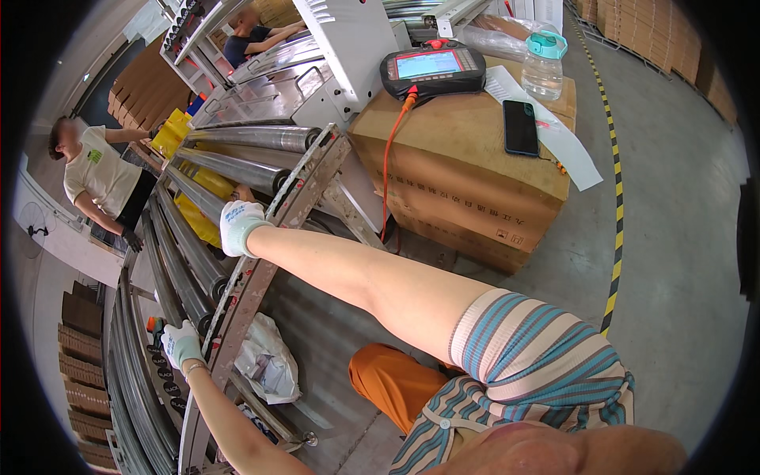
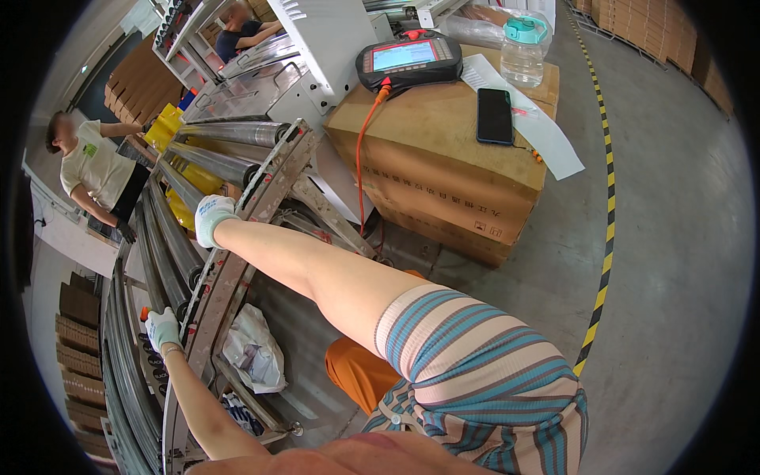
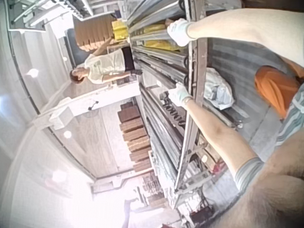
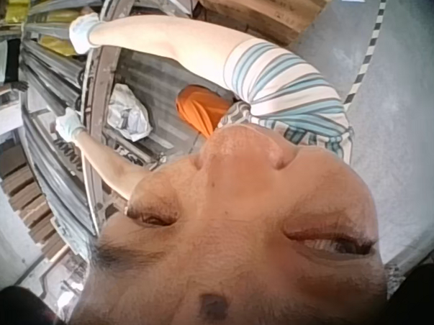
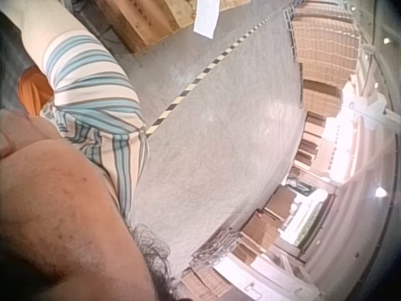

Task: The person puts on work gloves and holds the frame of a roller conveyor while products move along the line.

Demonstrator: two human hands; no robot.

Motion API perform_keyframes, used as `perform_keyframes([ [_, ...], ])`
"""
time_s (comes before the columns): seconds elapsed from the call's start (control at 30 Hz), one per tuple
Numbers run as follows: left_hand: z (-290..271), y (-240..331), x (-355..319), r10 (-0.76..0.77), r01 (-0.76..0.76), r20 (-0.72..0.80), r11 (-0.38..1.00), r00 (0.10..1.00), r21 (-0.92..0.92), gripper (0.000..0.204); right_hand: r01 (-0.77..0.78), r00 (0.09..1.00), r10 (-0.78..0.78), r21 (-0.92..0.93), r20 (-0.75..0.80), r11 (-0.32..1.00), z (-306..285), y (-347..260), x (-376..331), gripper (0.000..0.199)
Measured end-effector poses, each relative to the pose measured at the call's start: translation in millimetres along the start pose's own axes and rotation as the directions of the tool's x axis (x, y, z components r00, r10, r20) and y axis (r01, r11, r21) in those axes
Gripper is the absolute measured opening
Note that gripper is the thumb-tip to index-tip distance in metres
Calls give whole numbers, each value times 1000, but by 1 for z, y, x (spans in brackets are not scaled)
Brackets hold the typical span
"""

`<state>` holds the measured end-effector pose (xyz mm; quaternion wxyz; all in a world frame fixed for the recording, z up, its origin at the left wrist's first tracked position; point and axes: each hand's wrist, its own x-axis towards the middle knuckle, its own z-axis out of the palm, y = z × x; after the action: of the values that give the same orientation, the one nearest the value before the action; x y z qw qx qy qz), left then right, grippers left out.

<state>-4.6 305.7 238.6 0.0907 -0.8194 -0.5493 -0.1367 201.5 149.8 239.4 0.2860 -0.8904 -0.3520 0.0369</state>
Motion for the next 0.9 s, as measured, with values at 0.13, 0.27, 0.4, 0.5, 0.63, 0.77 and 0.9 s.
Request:
perform_keyframes([
  [0.13, 1, 1, 2, 5, -5, 13, 1000, 1000, -7, 48, 0, 1000, 0, -8, 16, 1000, -1, 1, 1, 48],
  [0.27, 2, 2, 3, 3, -3, 4, 1000, 1000, -5, 48, 1, 1000, 0, -24, 14, 1000, 1, 1, 3, 50],
  [0.4, 3, -3, 5, 2, -2, 3, 1000, 1000, -6, 49, 16, 1000, -16, -16, -5, 1000, 1, -1, 0, 53],
  [0.5, 4, -2, 5, 4, -4, 6, 1000, 1000, -5, 49, 16, 1000, -16, -8, -4, 1000, 0, 0, 0, 56],
  [0.63, 3, -1, 3, 9, -9, -2, 1000, 1000, -2, 49, 8, 1000, -8, -14, 4, 1000, 1, 1, 1, 51],
  [0.77, 3, -1, 3, 12, -12, -4, 1000, 1000, -4, 48, 5, 1000, -5, -16, -7, 1000, 0, 1, 0, 46],
  [0.9, 1, -1, 2, 9, -9, 15, 1000, 1000, -6, 48, 7, 1000, -7, -27, -23, 1000, 2, 0, 1, 45],
])
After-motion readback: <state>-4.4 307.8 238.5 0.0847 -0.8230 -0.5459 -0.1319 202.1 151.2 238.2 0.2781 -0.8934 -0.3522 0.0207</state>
